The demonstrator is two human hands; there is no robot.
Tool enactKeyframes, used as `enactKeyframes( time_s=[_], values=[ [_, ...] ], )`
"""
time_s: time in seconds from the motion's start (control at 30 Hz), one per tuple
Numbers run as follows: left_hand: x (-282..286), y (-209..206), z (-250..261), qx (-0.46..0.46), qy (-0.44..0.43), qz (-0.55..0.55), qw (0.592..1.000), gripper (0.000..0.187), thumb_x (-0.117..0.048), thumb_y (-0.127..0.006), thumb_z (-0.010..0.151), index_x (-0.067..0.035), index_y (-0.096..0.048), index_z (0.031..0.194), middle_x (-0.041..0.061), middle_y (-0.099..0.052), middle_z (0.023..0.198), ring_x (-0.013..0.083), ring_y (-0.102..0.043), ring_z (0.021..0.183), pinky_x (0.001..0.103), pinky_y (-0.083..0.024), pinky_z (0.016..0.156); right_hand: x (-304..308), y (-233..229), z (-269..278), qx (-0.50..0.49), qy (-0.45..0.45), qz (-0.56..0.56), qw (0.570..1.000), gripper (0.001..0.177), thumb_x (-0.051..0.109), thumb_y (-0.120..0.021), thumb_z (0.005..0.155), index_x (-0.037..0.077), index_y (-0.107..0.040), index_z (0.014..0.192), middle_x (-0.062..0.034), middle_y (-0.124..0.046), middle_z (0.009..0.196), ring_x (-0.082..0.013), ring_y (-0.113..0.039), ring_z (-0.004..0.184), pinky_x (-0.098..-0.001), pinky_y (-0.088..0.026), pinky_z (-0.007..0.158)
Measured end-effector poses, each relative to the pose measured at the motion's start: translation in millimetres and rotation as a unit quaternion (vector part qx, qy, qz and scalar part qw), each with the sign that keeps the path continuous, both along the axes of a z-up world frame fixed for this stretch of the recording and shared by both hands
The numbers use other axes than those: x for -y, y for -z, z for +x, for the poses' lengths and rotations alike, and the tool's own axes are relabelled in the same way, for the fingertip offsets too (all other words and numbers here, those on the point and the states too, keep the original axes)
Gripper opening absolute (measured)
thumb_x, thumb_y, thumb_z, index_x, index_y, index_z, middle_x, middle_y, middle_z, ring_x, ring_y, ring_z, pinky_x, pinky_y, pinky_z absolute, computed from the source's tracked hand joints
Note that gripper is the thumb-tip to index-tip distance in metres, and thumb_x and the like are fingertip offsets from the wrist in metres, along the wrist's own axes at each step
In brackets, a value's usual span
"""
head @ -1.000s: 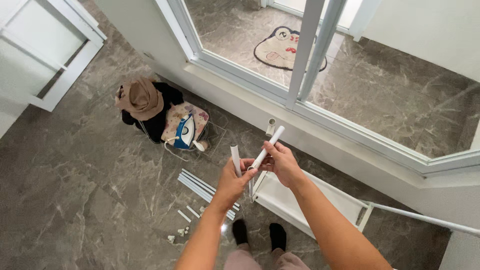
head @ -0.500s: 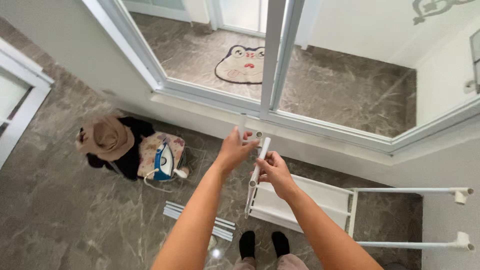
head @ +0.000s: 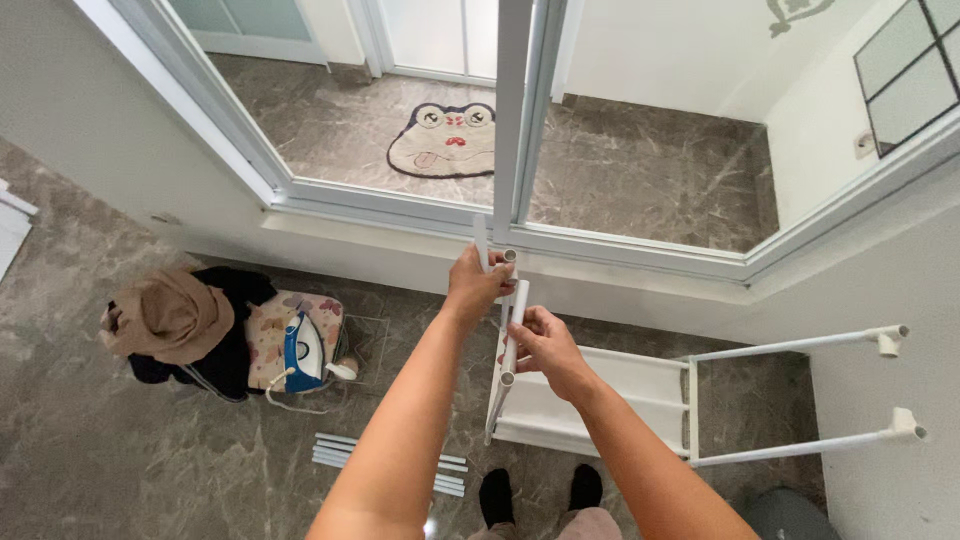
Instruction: The person assembles a white plastic drying rack by inserting horizontal and vertical poles into a frame with white fabric shelves. They connect multiple poles and joints to build the structure on the floor.
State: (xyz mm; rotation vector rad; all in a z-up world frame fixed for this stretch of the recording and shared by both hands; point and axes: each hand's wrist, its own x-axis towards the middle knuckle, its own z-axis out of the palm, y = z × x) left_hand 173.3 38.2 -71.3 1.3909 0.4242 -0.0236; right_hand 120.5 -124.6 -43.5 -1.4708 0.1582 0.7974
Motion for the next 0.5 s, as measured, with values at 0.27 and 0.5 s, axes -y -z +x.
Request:
enactKeyframes(
  time_s=[0.27,0.5],
  values=[
    [2.4,-2.4,3.2,-0.009,-0.005,-0.007,1.0,0.02,-0.002,-0.071,0.089,0.0,-0.057,0.103,0.011,-0.065,0.101,0.0185,-0.072,0.082,0.032,-0.067,0.066,2.6,-2.8,-5.5,0.022,-0.02,-0.004,1.0,0.025,0.023,-0.06,0.099,0.003,-0.055,0.114,-0.0089,-0.065,0.092,-0.0201,-0.073,0.075,-0.0399,-0.066,0.068],
    [1.5,-4.9,-3.8,-0.009,0.012,-0.022,1.0,0.02,-0.004,-0.07,0.09,-0.001,-0.056,0.105,0.008,-0.063,0.102,0.0156,-0.071,0.083,0.032,-0.067,0.071,3.9,-1.8,-6.9,0.037,-0.028,-0.008,0.999,0.033,0.023,-0.06,0.098,0.0,-0.055,0.121,-0.008,-0.063,0.094,-0.0203,-0.073,0.074,-0.0404,-0.067,0.067]
  ],
)
